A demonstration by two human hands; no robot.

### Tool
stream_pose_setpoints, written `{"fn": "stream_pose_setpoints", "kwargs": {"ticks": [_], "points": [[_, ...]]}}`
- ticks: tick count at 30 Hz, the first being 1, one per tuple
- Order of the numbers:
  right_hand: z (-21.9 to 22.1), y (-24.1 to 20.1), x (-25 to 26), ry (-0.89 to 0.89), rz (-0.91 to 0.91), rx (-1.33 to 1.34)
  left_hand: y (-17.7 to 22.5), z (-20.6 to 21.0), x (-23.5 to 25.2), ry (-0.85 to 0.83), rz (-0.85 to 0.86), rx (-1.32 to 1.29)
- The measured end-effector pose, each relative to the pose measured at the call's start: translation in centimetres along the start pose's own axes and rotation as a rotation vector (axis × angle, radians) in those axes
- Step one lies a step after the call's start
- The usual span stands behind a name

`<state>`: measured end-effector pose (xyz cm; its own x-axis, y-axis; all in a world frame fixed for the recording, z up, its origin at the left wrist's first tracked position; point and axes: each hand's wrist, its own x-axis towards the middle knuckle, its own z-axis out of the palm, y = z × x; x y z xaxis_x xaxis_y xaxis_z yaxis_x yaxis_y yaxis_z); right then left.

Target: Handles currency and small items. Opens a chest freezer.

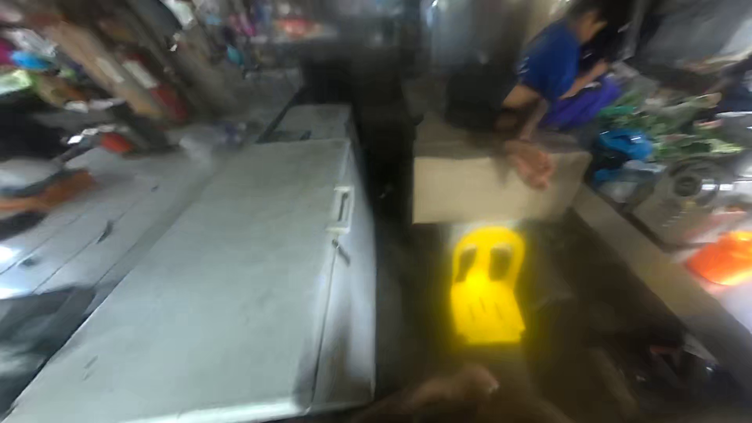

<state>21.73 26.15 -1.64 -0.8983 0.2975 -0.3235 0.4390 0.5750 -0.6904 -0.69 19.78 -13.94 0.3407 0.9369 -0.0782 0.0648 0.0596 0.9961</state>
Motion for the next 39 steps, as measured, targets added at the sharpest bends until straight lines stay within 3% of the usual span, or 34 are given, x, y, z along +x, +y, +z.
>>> {"fn": "stream_pose_setpoints", "kwargs": {"ticks": [2, 4, 6, 13, 16, 19, 21, 24, 27, 29, 32, 34, 39], "points": [[-1.8, -3.2, 4.6, -0.065, 0.163, -0.177, 2.6, -3.4, 0.0, -0.016, -0.025, 0.087], [-4.3, -6.8, 10.0, -0.266, 0.315, -0.250, 4.9, -7.0, -0.9, 0.004, -0.123, 0.221], [-5.4, -7.3, 14.9, -0.391, 0.271, -0.241, 6.3, -10.5, -2.5, 0.049, -0.178, 0.249], [-8.0, -8.9, 26.4, -0.504, 0.171, 0.097, 5.9, -19.2, -8.6, 0.250, -0.222, 0.230], [-9.1, -9.4, 33.9, -0.294, 0.112, 0.200, 5.9, -21.7, -13.3, 0.618, -0.306, 0.027], [-10.0, -10.5, 44.7, -0.101, 0.140, 0.323, 5.6, -23.8, -18.3, 0.984, -0.433, -0.050], [-10.4, -11.4, 52.9, -0.027, 0.169, 0.422, 4.7, -24.5, -21.6, 1.183, -0.400, -0.064], [-10.6, -11.0, 66.0, -0.100, 0.235, 0.566, 4.1, -25.0, -24.2, 1.540, -0.329, -0.150], [-9.3, -10.0, 75.5, -0.289, 0.245, 0.602, 4.6, -26.4, -23.9, 1.888, -0.406, -0.193], [-8.4, -10.3, 78.9, -0.351, 0.324, 0.692, 5.5, -27.9, -21.9, 2.108, -0.478, -0.246], [-8.1, -10.6, 79.7, -0.432, 0.431, 0.849, 6.9, -29.9, -17.5, 2.351, -0.626, -0.278], [-8.2, -10.7, 79.9, -0.419, 0.457, 0.892, 6.7, -31.2, -14.8, 2.391, -0.793, -0.151], [-9.4, -11.1, 80.6, -0.511, 0.413, 0.926, 4.0, -32.3, -9.9, 2.287, -1.074, 0.324]]}}
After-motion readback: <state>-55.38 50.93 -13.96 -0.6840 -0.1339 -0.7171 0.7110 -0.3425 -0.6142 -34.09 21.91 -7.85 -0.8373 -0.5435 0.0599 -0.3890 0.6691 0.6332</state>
